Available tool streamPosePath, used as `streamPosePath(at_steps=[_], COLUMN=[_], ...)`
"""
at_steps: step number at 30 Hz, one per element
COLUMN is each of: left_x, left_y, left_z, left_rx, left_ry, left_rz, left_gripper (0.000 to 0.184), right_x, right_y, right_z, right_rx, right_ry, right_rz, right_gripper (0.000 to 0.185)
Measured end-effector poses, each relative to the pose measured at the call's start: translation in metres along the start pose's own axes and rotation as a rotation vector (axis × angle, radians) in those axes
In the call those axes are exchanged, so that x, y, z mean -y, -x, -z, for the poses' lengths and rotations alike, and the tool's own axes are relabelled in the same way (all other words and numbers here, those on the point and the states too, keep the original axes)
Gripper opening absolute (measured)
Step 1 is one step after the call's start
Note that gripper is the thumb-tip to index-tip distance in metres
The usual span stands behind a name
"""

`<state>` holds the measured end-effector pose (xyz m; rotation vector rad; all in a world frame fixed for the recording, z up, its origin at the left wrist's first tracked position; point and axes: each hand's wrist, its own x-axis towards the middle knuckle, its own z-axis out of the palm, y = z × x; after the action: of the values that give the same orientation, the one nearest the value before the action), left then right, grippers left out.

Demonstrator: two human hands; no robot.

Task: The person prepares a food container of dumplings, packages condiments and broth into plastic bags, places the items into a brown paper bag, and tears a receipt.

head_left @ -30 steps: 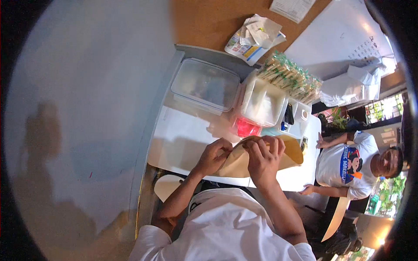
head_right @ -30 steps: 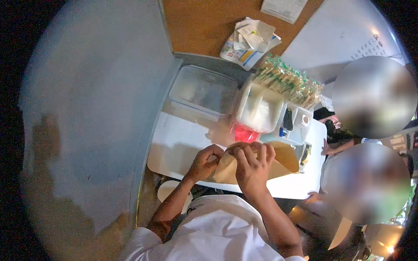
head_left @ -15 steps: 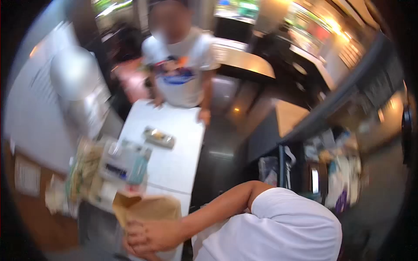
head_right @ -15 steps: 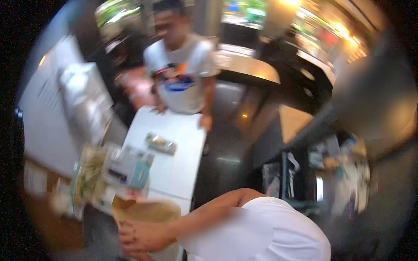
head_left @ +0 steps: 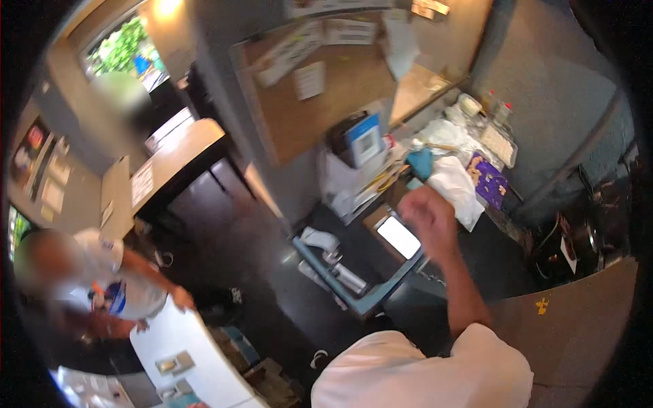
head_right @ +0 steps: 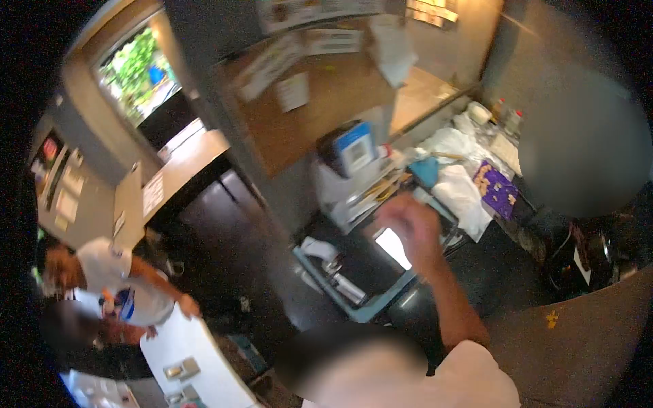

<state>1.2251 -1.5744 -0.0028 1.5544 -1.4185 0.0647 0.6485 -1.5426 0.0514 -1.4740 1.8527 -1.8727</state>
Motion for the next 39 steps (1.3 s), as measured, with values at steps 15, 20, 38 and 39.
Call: streamPosePath(at_steps=[15,20,38,39], left_x=[-0.349,-0.341,-0.319,-0.317], left_y=[0.111,0.124,0.14,0.14], left_z=[-0.203,-0.2,-0.189,-0.188], left_rx=[1.362,1.382,1.38,1.396], left_ry=[0.046,-0.006,-0.022,-0.01], left_rz=[-0.256,-0.045,-0.136,-0.162], left_gripper=[0.021,0.021,0.026,0.027], right_x=[-0.557,-0.539,-0.506,-0.5], right_y=[-0.116,-0.078,-0.025,-0.02], right_z=[0.136,0.135,0.138,0.141], right_rx=[0.121,-0.007,0.028,-0.007], right_ry=[0.291,0.151,0.013,0.045], right_rz=[-0.312,-0.374,-0.338,-0.292], right_gripper=[0.037,0.031,0.024,0.024])
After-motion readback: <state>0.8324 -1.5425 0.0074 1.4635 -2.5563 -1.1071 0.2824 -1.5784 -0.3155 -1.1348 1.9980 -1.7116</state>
